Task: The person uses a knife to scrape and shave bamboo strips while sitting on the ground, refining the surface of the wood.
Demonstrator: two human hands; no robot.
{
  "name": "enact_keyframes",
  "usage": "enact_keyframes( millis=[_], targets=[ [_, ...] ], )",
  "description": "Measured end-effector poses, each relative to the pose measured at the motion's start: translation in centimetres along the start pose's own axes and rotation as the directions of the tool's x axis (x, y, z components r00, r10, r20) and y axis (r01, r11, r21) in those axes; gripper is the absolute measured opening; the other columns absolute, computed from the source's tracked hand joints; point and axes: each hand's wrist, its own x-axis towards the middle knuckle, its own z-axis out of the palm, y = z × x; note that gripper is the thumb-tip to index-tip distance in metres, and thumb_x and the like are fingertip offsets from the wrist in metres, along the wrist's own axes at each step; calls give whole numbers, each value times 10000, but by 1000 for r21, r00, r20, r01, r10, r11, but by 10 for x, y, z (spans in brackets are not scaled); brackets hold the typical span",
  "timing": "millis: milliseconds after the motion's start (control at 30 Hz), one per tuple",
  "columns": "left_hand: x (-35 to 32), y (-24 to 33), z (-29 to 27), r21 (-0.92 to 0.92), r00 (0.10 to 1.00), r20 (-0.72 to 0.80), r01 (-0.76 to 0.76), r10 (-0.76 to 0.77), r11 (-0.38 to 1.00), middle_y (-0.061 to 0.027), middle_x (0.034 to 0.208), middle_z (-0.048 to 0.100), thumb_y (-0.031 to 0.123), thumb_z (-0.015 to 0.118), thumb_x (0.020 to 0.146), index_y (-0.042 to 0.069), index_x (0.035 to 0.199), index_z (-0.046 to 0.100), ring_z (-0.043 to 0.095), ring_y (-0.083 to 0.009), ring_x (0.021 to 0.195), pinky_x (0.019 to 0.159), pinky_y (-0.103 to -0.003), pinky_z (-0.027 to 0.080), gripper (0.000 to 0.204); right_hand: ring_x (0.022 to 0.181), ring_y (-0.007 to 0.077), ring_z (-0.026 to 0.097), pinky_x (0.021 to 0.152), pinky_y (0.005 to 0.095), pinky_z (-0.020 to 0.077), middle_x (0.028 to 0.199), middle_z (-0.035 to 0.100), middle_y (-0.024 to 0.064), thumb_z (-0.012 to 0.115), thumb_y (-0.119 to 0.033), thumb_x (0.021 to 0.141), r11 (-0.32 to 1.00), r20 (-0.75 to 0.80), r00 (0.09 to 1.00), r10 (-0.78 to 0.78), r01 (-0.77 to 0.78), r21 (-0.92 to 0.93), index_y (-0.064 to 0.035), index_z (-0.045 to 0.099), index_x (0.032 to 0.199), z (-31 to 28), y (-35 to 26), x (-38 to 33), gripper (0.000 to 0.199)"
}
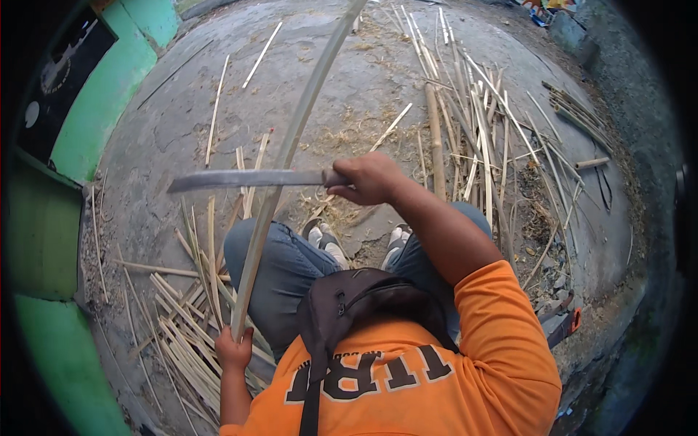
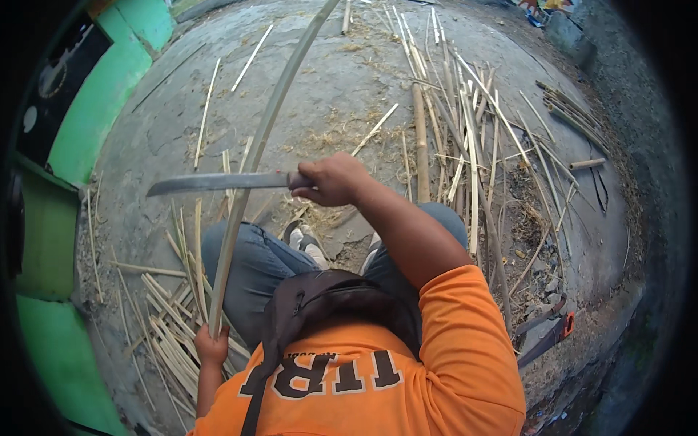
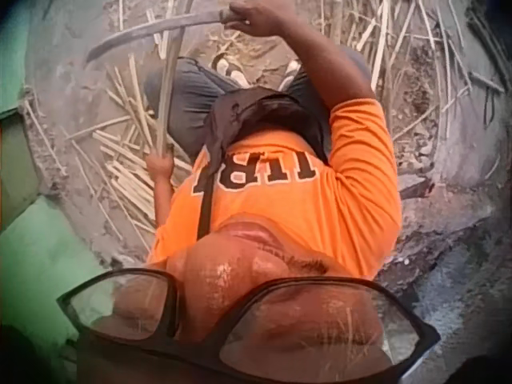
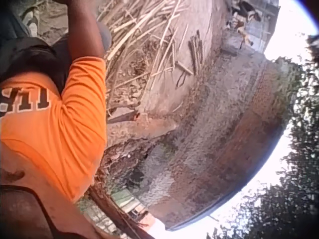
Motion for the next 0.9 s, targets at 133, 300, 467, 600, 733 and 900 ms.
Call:
enact_keyframes(
  millis=[133,300,467,600,733,900],
  targets=[
    [6,5,1,-22,1000,-3,10,-10,1000,-282,781,674,303,776,895,-1,872,662,668,-516,791,688,-547,520,325,746,422,692,659,533,528,768,688,164,633,-612,960,993,-109,990,89,-81,82,-119,627,971,15,24,4,493],
    [-2,1,-5,5,999,9,51,-51,999,-273,803,682,272,752,912,-6,880,669,670,-508,800,696,-537,523,292,745,432,680,670,515,527,753,672,158,722,-567,920,991,-3,995,98,-97,97,-106,614,910,18,-4,5,474],
    [1,3,-5,-7,1000,-11,-18,18,1000,-265,805,674,267,743,924,-7,887,665,664,-503,793,693,-541,515,287,656,407,679,589,506,519,690,672,130,734,-579,898,997,39,996,-80,80,4,-122,633,895,24,-5,7,468],
    [2,-4,-4,29,1000,4,9,-9,1000,-264,797,670,272,745,924,-5,879,660,661,-506,787,690,-545,511,293,711,404,693,633,512,532,734,685,150,730,-580,902,997,-13,999,38,-37,61,-119,644,890,21,15,7,469],
    [-1,-2,-8,10,1000,10,-13,13,1000,-269,795,671,274,734,930,-5,875,656,659,-508,784,696,-541,517,295,748,410,700,666,519,544,769,697,158,729,-603,897,988,-22,990,137,-134,79,-122,659,881,21,4,7,486],
    [0,3,-15,-47,999,46,7,-5,999,-274,791,675,272,718,938,-4,878,659,664,-505,786,699,-535,523,288,749,440,679,661,521,536,749,681,180,764,-435,901,1000,-9,1000,27,-27,10,-104,633,859,27,-21,5,358]
  ],
)
